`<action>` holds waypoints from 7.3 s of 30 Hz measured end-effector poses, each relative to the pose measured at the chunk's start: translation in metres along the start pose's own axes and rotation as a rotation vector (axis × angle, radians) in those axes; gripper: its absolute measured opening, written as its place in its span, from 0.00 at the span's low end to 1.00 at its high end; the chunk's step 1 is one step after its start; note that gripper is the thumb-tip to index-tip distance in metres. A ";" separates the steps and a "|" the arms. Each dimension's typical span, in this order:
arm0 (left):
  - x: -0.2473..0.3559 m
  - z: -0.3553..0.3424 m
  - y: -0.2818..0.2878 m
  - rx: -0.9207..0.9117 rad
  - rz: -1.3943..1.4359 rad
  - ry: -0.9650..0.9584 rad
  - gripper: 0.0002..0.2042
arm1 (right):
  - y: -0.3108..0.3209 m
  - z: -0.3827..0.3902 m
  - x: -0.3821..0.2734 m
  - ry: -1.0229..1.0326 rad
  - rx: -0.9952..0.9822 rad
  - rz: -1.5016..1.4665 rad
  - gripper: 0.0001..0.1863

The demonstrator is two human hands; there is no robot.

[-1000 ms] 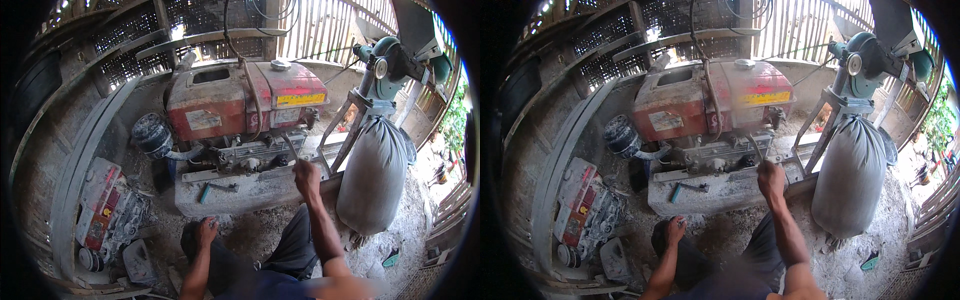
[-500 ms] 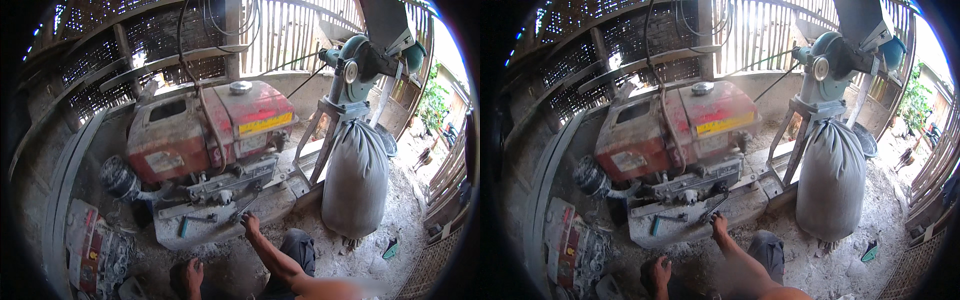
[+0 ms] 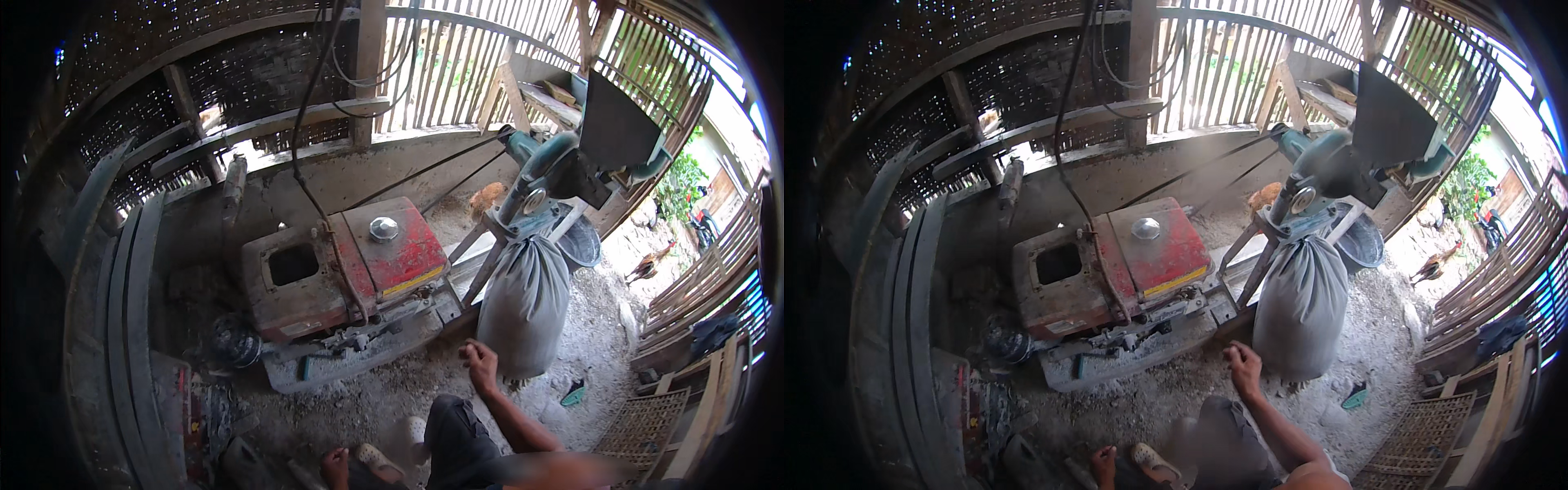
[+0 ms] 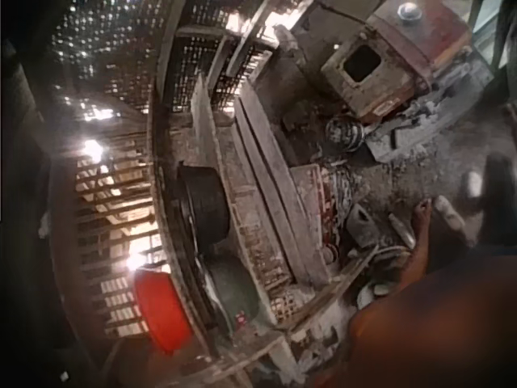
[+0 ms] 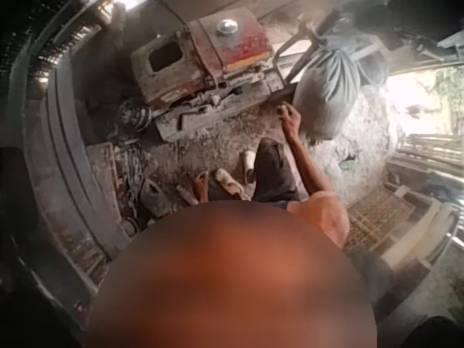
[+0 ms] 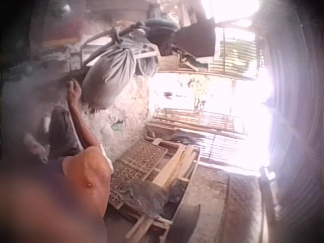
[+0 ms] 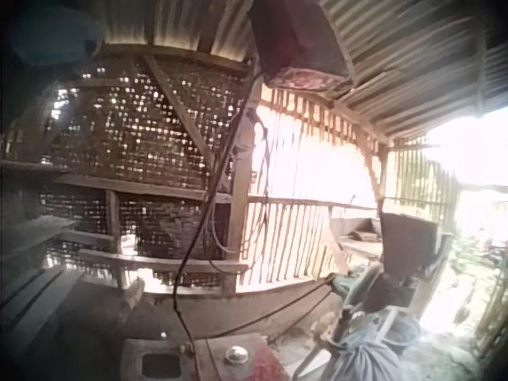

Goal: The person operates a small red engine-powered rice mill in a rustic workshop. They adjust the engine with a wrench, pour rice from a green basin into the hopper, and pull the starter cord to run the machine.

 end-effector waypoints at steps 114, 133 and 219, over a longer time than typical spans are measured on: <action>0.313 0.171 -0.044 0.784 -0.598 0.138 0.09 | -0.446 -0.324 -0.207 1.136 -1.227 0.617 0.24; 0.235 0.150 -0.067 0.296 -0.242 0.344 0.18 | -0.356 -0.417 -0.232 1.282 -0.987 0.809 0.07; 0.348 0.042 -0.044 0.494 -0.146 0.004 0.10 | -0.273 -0.477 -0.296 0.789 -0.889 1.145 0.15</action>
Point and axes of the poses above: each hand's wrist, its own z-axis away from the middle knuckle, its own y-axis out of the back of the hand, x = y × z, the point moved 6 cm from there along -z, towards the middle knuckle, and after that the axes turned 8 degrees about x, right-handed, at the moved point
